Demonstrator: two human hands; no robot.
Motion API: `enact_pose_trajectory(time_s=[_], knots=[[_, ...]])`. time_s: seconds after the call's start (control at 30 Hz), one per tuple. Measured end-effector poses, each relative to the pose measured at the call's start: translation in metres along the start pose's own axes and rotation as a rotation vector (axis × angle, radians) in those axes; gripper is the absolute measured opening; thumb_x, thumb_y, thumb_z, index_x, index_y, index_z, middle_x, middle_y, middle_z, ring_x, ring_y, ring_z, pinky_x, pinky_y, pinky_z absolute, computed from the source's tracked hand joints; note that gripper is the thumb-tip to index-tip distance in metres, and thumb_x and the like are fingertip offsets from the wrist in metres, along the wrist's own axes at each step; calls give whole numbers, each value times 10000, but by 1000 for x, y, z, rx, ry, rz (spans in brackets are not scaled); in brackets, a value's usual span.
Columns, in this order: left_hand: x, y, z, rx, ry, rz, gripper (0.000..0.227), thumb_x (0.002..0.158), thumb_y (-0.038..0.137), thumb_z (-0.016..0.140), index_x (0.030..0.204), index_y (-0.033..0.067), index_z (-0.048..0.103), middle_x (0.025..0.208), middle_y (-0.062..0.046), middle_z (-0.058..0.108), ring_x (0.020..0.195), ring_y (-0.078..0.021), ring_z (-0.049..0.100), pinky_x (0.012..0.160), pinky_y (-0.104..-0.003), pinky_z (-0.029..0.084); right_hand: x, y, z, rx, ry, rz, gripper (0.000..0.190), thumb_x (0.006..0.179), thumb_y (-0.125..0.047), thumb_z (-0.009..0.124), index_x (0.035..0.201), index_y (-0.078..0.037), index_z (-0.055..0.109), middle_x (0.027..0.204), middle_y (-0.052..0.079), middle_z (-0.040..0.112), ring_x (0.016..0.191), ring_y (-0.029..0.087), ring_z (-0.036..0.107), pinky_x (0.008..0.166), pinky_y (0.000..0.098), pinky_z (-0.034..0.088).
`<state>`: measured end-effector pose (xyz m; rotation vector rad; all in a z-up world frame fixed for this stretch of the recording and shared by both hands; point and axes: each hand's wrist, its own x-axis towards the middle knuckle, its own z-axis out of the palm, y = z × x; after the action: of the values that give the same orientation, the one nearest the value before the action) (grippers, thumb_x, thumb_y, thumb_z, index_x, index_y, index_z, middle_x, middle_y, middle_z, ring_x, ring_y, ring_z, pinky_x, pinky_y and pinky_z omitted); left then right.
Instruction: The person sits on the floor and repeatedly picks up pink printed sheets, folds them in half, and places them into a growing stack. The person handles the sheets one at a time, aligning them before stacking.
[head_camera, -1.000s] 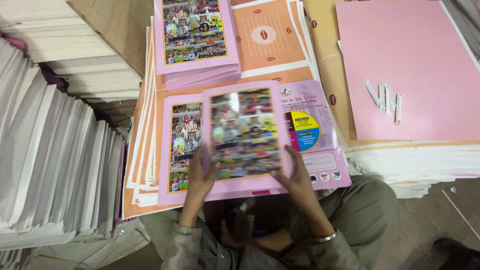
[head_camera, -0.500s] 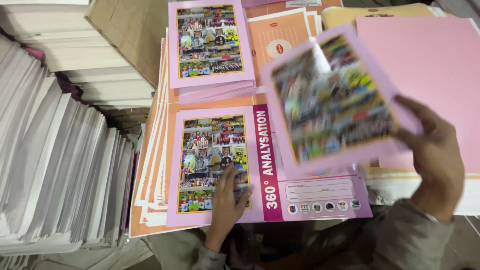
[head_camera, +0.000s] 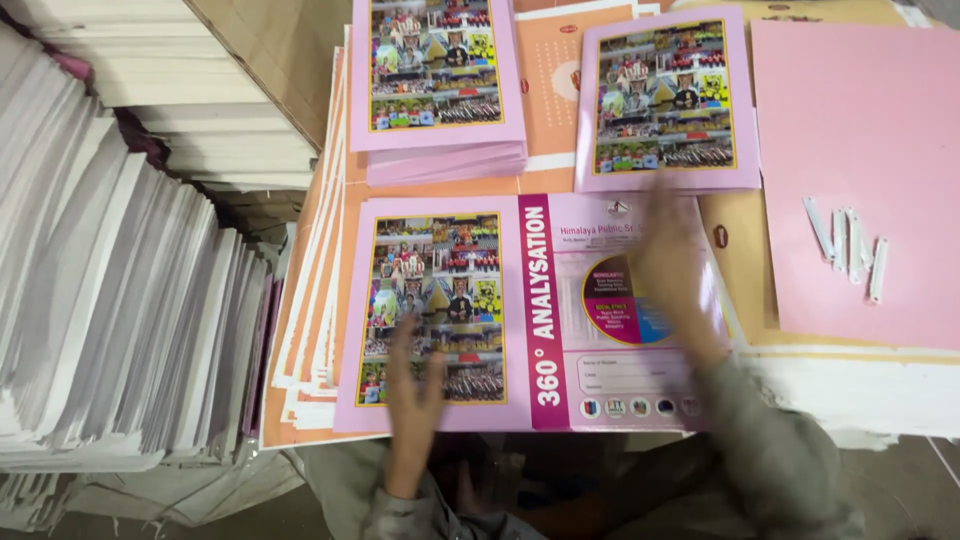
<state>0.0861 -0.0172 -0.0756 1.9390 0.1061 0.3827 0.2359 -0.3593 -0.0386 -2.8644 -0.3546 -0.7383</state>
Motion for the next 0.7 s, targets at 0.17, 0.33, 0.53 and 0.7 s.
enact_pose_trajectory(time_s=[0.17,0.33,0.53,0.7], knots=[[-16,-13,-49,139,157,42,606,1062,309,523,1561,7,361,1634,-258,377,1512,-382,369,1234,-495,305,-140,-193,-16,248,-518,-285,1028,799,-544,686,1462,153,323,1576,360,272,1501,483,234,1187,581,168],[-33,-12,-65,-110,145,-30,559,1070,291,508,1530,5,366,1620,-223,391,1545,-345,338,1228,-466,323,-162,-205,-31,185,-401,-331,966,818,-527,672,1436,159,386,1541,375,319,1477,475,284,1191,578,229],[-44,5,-65,-213,431,130,493,1138,271,460,1536,-3,359,1666,-206,344,1570,-318,333,1295,-446,261,-148,-191,-40,267,-396,-391,747,943,-461,644,1437,72,472,1569,334,404,1500,484,364,1195,573,302],[-55,10,-71,-334,459,61,494,1145,305,433,1521,-3,343,1640,-191,355,1573,-314,325,1276,-450,256,-163,-208,-38,206,-283,-421,796,895,-465,611,1414,125,485,1455,381,436,1389,534,385,1100,646,316]])
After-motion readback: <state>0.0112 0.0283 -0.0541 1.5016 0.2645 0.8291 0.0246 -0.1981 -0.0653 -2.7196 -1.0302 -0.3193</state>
